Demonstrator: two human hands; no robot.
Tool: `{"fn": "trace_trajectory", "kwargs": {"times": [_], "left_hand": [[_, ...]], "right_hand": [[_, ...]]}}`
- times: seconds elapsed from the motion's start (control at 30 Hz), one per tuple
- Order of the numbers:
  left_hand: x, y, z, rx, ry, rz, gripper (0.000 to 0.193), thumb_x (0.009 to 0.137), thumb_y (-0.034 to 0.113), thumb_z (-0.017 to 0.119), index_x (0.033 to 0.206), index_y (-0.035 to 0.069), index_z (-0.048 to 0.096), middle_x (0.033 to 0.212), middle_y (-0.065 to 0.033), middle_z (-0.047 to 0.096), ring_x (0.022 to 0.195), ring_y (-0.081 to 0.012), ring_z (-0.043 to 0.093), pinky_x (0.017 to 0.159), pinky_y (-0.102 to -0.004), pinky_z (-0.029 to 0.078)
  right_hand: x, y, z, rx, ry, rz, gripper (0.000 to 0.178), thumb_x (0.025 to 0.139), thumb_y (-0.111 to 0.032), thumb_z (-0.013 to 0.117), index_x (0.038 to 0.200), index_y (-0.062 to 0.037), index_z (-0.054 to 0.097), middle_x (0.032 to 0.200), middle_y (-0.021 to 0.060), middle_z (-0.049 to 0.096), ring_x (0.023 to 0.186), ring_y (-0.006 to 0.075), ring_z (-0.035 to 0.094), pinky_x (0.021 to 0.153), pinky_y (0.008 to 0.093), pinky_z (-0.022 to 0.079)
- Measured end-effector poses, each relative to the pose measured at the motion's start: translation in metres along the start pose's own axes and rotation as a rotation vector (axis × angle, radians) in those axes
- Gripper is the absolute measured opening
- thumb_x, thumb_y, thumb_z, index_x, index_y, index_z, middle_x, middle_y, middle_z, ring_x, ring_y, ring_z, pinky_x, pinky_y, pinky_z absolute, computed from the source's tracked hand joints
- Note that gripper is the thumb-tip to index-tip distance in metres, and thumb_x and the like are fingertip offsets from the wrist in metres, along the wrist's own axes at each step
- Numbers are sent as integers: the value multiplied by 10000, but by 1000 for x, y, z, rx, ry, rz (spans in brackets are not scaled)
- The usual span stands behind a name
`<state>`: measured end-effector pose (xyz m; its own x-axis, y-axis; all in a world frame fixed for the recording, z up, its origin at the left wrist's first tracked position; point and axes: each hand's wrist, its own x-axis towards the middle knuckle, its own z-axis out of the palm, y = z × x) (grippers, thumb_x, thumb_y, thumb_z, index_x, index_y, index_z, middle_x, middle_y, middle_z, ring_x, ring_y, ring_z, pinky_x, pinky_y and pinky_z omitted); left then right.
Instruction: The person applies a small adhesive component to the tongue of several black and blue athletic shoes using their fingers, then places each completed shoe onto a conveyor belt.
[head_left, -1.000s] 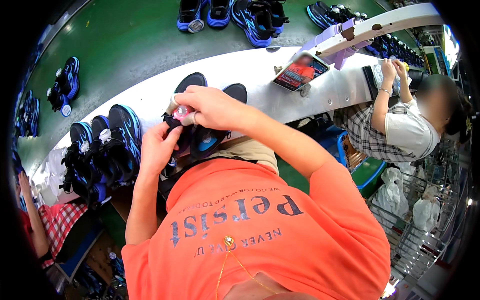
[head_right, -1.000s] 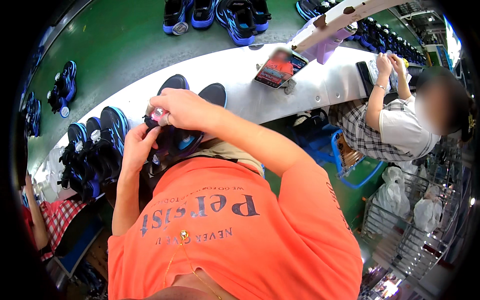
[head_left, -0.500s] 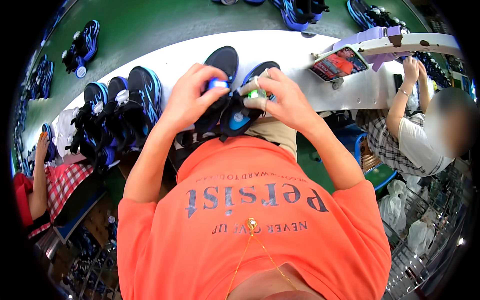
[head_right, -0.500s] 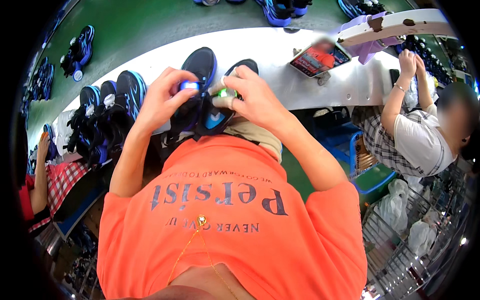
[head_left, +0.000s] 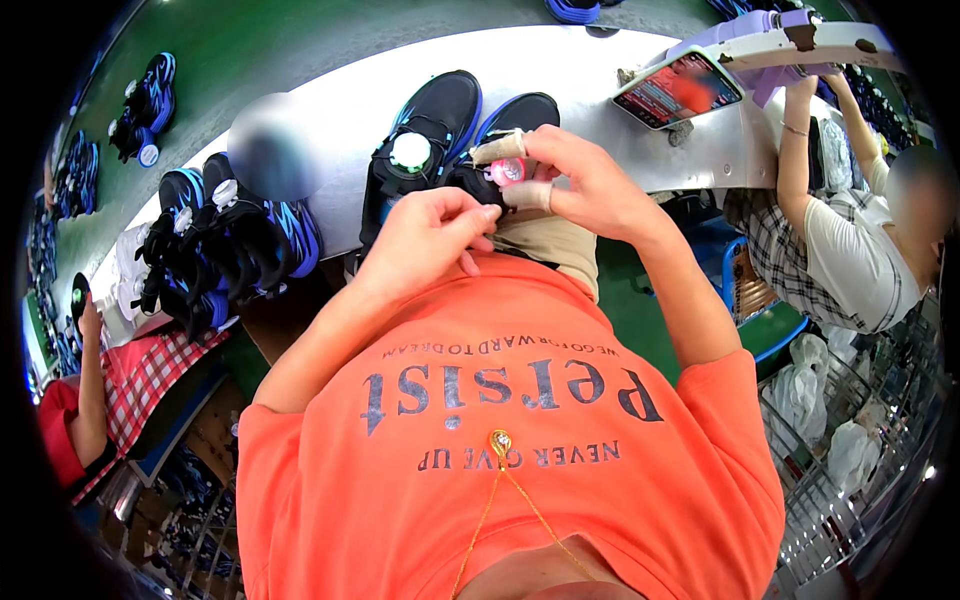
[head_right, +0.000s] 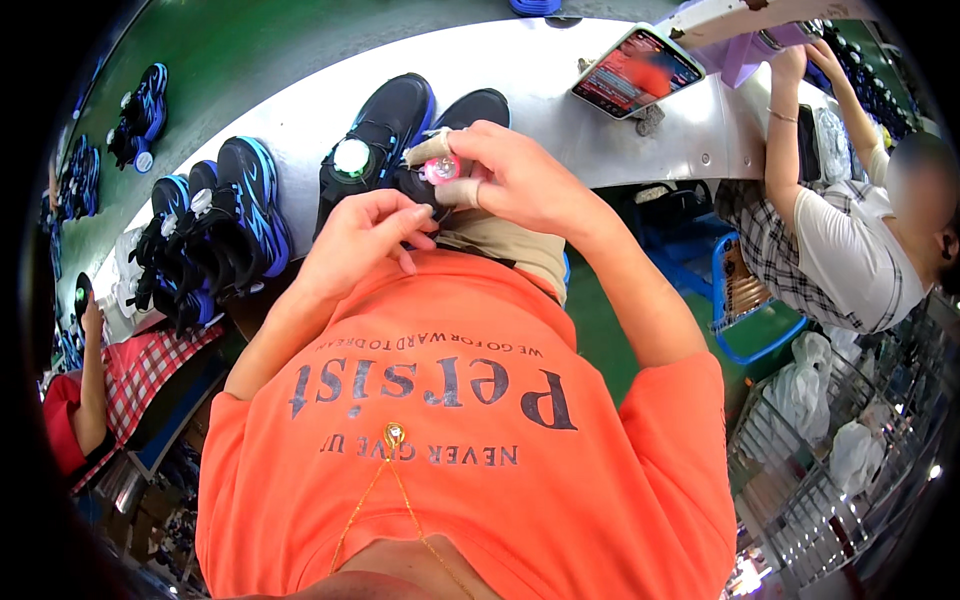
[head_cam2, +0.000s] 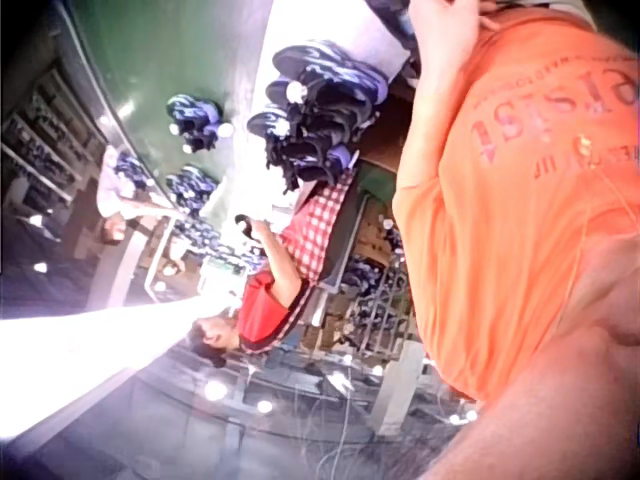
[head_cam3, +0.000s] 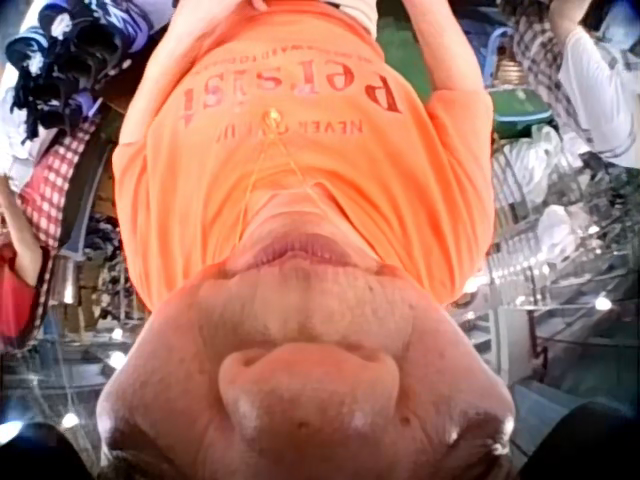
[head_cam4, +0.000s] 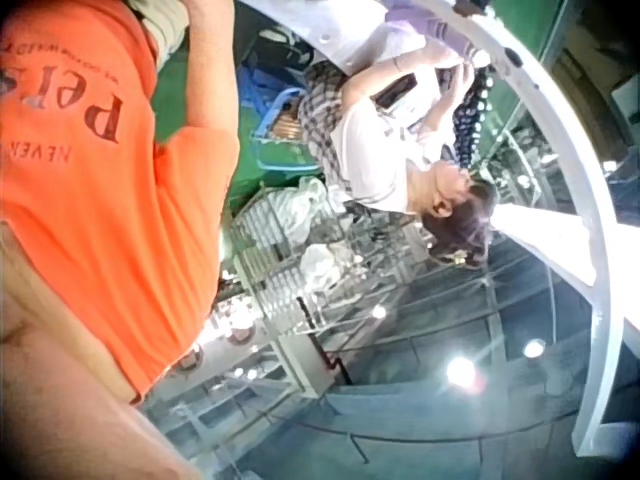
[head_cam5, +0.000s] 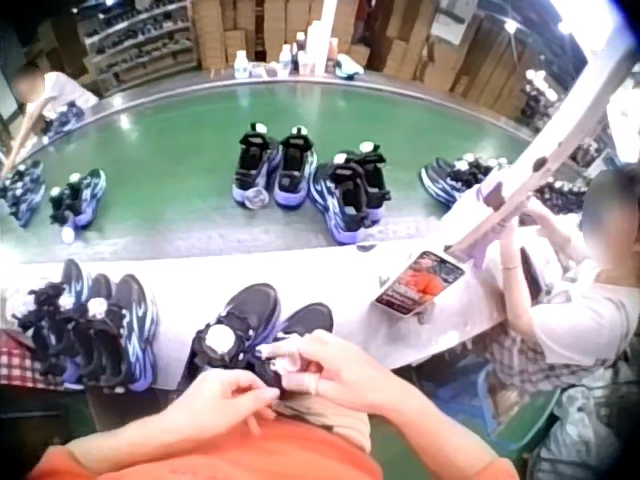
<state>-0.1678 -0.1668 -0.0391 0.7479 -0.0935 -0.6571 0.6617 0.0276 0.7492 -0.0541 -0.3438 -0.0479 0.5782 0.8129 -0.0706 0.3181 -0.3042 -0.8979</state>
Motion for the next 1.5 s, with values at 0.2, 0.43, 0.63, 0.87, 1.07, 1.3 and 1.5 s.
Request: {"fn": "trace_trajectory", "kwargs": {"times": [0.2, 0.43, 0.63, 0.87, 1.07, 1.3, 1.5], "left_hand": [[9, 1, 10, -138, 93, 61, 205, 940, 146, 535, 977, -52, 569, 952, -138, 629, 808, -186, 667, 564, -237, 557], [7, -3, 21, -284, 133, 54, 184, 947, 113, 510, 1019, -42, 577, 1015, -113, 624, 906, -171, 647, 637, -242, 566], [5, 1, 14, -314, 77, -18, 207, 943, 117, 527, 1058, -48, 574, 1042, -122, 627, 937, -188, 650, 683, -256, 565], [3, 1, 22, -443, 50, -27, 216, 943, 110, 524, 1082, -50, 568, 1064, -134, 628, 960, -204, 650, 714, -267, 561], [1, 3, 26, -434, 58, -31, 220, 945, 111, 519, 1082, -54, 567, 1049, -138, 632, 950, -210, 654, 703, -267, 564], [-25, 34, -14, 30, -180, -73, 170, 909, 106, 568, 991, -23, 643, 1015, -77, 643, 793, -120, 650, 629, -215, 504], [14, 14, -35, 638, 386, 600, 193, 778, 107, 669, 955, 31, 657, 844, -80, 580, 729, -188, 555, 650, -293, 460]], "right_hand": [[4, 6, 13, -213, 200, -47, 348, 778, -126, 709, 1116, -82, 639, 748, 51, 541, 642, 150, 502, 600, 264, 441], [0, 5, 13, -272, 171, 7, 252, 756, -131, 685, 987, -67, 610, 786, 87, 526, 656, 257, 534, 606, 348, 444], [4, 2, 3, -36, 56, -65, 369, 752, -153, 712, 1109, -100, 638, 790, 56, 556, 661, 171, 519, 615, 278, 447], [-1, 4, 4, -159, 93, 28, 365, 754, -140, 718, 1108, -84, 649, 782, 34, 561, 624, 134, 487, 609, 258, 438], [-4, -1, 6, -129, 106, -24, 344, 751, -159, 727, 1083, -95, 660, 743, 25, 548, 608, 142, 469, 583, 267, 425], [16, 16, -17, -38, 25, 80, 265, 843, -192, 674, 1067, -50, 658, 945, 53, 625, 850, 126, 591, 775, 258, 472], [116, 50, 30, -332, 101, -29, 421, 907, -356, 536, 1231, -89, 573, 1143, 188, 563, 1126, 352, 480, 988, 400, 381]]}}
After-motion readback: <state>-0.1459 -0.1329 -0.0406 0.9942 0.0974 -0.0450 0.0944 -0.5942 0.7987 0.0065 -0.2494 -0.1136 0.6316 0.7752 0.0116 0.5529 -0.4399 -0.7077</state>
